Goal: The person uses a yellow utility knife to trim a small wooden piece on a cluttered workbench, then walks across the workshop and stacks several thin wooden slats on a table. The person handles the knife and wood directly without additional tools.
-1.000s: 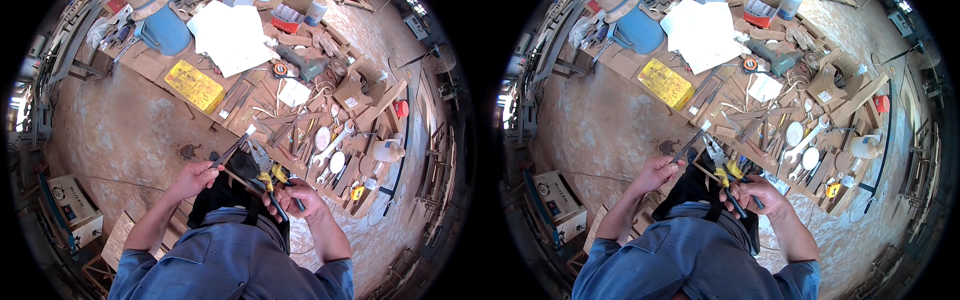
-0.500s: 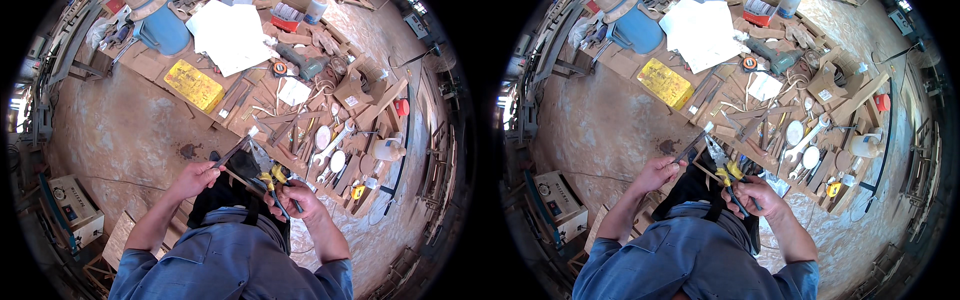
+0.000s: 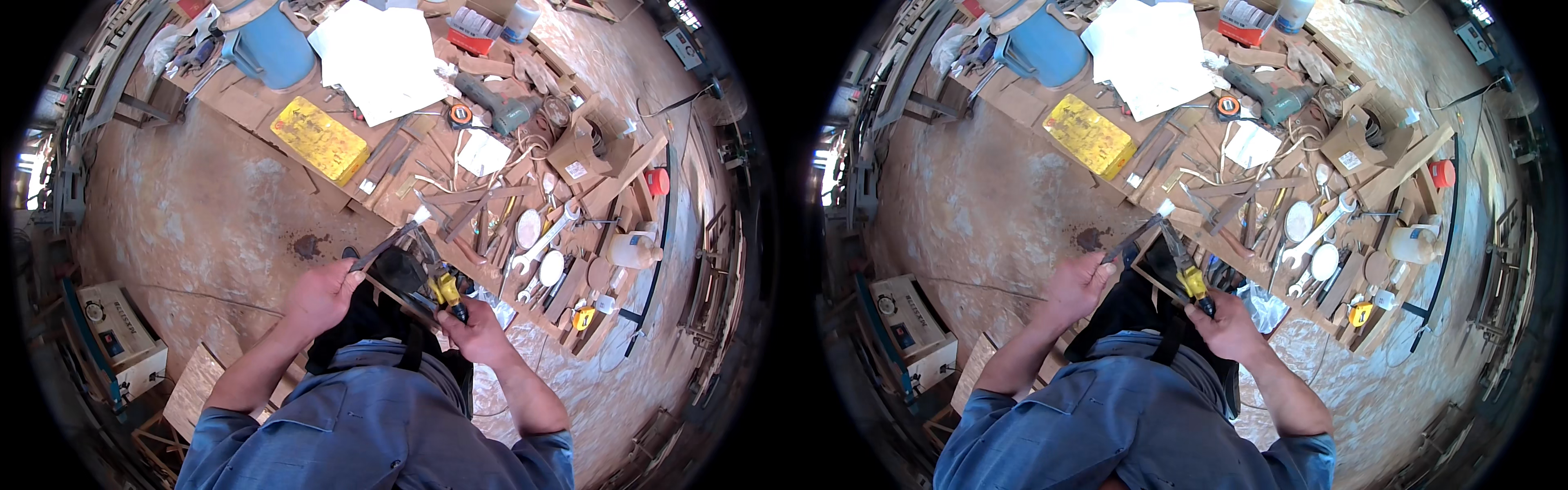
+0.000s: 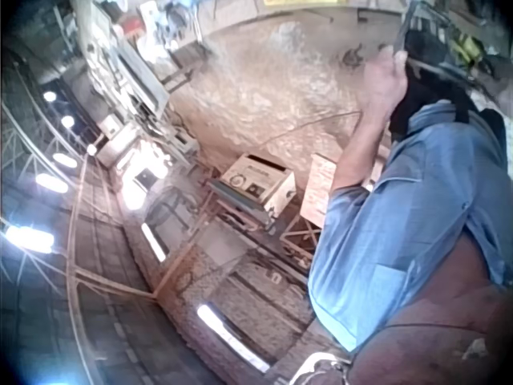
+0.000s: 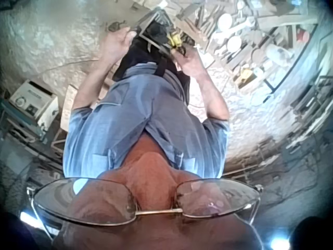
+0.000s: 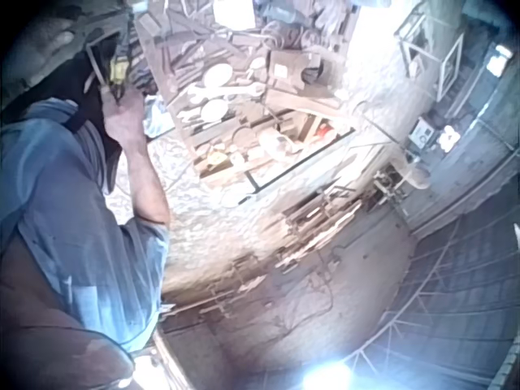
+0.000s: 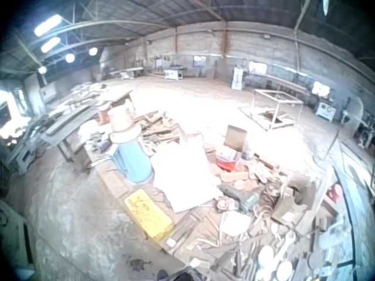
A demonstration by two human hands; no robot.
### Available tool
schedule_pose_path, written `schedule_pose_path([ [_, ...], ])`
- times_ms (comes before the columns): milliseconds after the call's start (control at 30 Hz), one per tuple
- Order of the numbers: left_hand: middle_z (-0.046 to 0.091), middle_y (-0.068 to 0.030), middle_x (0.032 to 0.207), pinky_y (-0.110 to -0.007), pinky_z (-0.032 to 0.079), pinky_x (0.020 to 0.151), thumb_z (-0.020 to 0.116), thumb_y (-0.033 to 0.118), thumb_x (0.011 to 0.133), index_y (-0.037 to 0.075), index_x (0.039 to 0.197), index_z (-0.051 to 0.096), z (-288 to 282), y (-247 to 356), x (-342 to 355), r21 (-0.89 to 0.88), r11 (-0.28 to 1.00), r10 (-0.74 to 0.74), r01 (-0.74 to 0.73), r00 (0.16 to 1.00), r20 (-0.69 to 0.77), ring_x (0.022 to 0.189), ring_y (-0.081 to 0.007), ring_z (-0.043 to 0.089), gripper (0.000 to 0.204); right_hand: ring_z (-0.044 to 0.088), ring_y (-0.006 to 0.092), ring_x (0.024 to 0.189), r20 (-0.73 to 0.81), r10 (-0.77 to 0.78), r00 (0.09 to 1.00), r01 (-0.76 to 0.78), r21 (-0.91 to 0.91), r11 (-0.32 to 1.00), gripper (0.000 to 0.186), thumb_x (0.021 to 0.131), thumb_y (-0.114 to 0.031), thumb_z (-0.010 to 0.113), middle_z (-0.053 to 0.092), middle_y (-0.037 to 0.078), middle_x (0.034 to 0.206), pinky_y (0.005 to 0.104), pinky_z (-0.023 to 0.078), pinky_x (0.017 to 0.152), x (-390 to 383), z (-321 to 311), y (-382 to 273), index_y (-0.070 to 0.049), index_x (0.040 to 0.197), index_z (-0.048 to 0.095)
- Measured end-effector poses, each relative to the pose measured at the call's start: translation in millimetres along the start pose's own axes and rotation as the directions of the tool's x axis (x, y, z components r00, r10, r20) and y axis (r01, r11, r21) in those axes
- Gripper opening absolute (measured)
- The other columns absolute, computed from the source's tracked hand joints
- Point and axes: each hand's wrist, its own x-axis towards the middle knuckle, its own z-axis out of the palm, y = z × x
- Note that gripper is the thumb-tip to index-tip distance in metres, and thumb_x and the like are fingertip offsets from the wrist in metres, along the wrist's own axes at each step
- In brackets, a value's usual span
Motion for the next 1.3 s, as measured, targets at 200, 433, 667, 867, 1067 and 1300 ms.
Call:
schedule_pose_path([
  [200, 0.064, -0.0193, 0.081, -0.046, 0.05, 0.066, 0.055, 0.031, 0.095, 0.007, 0.107, 0.059, 18.2, 9.1, 3.6, 0.054, 0.994, -0.09, 0.095, 0.992, -0.088, 0.08, -0.0376, 0.065, 0.027, 0.061, 0.0444, 0.092, -0.222, -0.287, 0.932, 0.196, -0.355, 0.914, 0.028, 0.089, -0.018, 0.062, 0.061, 0.026, 0.102, 0.0431, 0.051, 0.081, 15.9, 14.5, 12.2, 0.007, 0.103, 0.06],
  [433, 0.065, -0.0183, 0.078, -0.045, 0.051, 0.064, 0.062, 0.025, 0.092, 0.005, 0.103, 0.058, 36.4, -5.6, 11.4, -0.135, 0.982, -0.15, 0.13, 0.976, -0.157, 0.075, -0.0378, 0.066, 0.024, 0.061, 0.0434, 0.089, -0.248, -0.297, 0.922, 0.203, -0.342, 0.917, 0.03, 0.088, -0.021, 0.063, 0.061, 0.025, 0.099, 0.0456, 0.051, 0.079, 37.6, 23.8, 13.5, 0.008, 0.092, 0.06],
  [667, 0.064, -0.0142, 0.074, -0.037, 0.051, 0.063, 0.06, 0.022, 0.094, 0.004, 0.102, 0.06, 64.3, -62.7, 30.0, -0.178, 0.96, -0.24, 0.215, 0.962, -0.13, 0.07, -0.0289, 0.064, 0.02, 0.062, 0.0404, 0.09, -0.162, -0.144, 0.976, 0.098, -0.26, 0.961, 0.034, 0.088, -0.026, 0.063, 0.062, 0.024, 0.099, 0.0427, 0.051, 0.079, 66.1, 34.3, 40.8, 0.007, 0.092, 0.061],
  [867, 0.064, -0.0103, 0.069, -0.032, 0.051, 0.066, 0.057, 0.022, 0.096, 0.002, 0.103, 0.062, 90.2, -105.2, 50.9, -0.393, 0.876, -0.316, 0.281, 0.949, -0.024, 0.066, -0.0196, 0.064, 0.021, 0.063, 0.0273, 0.061, -0.143, 0.259, 0.955, -0.255, 0.048, 0.966, 0.035, 0.091, -0.03, 0.062, 0.062, 0.013, 0.069, 0.0373, 0.051, 0.064, 79.2, 35.7, 53.1, 0.005, 0.094, 0.061],
  [1067, 0.062, -0.0072, 0.07, -0.03, 0.049, 0.066, 0.056, 0.021, 0.098, 0.001, 0.102, 0.062, 110.6, -137.2, 68.3, -0.432, 0.845, -0.34, 0.316, 0.94, 0.024, 0.067, -0.0135, 0.059, 0.022, 0.054, 0.0112, 0.057, -0.332, -0.133, 0.934, 0.169, 0.081, 0.982, 0.027, 0.096, -0.027, 0.059, 0.058, 0.004, 0.067, 0.0265, 0.045, 0.055, 104.0, 42.4, 62.8, -0.001, 0.092, 0.057],
  [1300, 0.065, -0.0152, 0.08, -0.035, 0.051, 0.066, 0.056, 0.018, 0.097, 0.002, 0.102, 0.062, 121.8, -170.5, 78.2, -0.316, 0.905, -0.289, 0.285, 0.957, 0.036, 0.069, -0.0273, 0.064, 0.019, 0.062, 0.025, 0.066, -0.253, 0.176, 0.951, -0.15, 0.117, 0.982, 0.037, 0.092, -0.034, 0.061, 0.062, 0.013, 0.07, 0.0367, 0.049, 0.065, 144.6, 49.2, 90.0, 0.001, 0.101, 0.06],
])
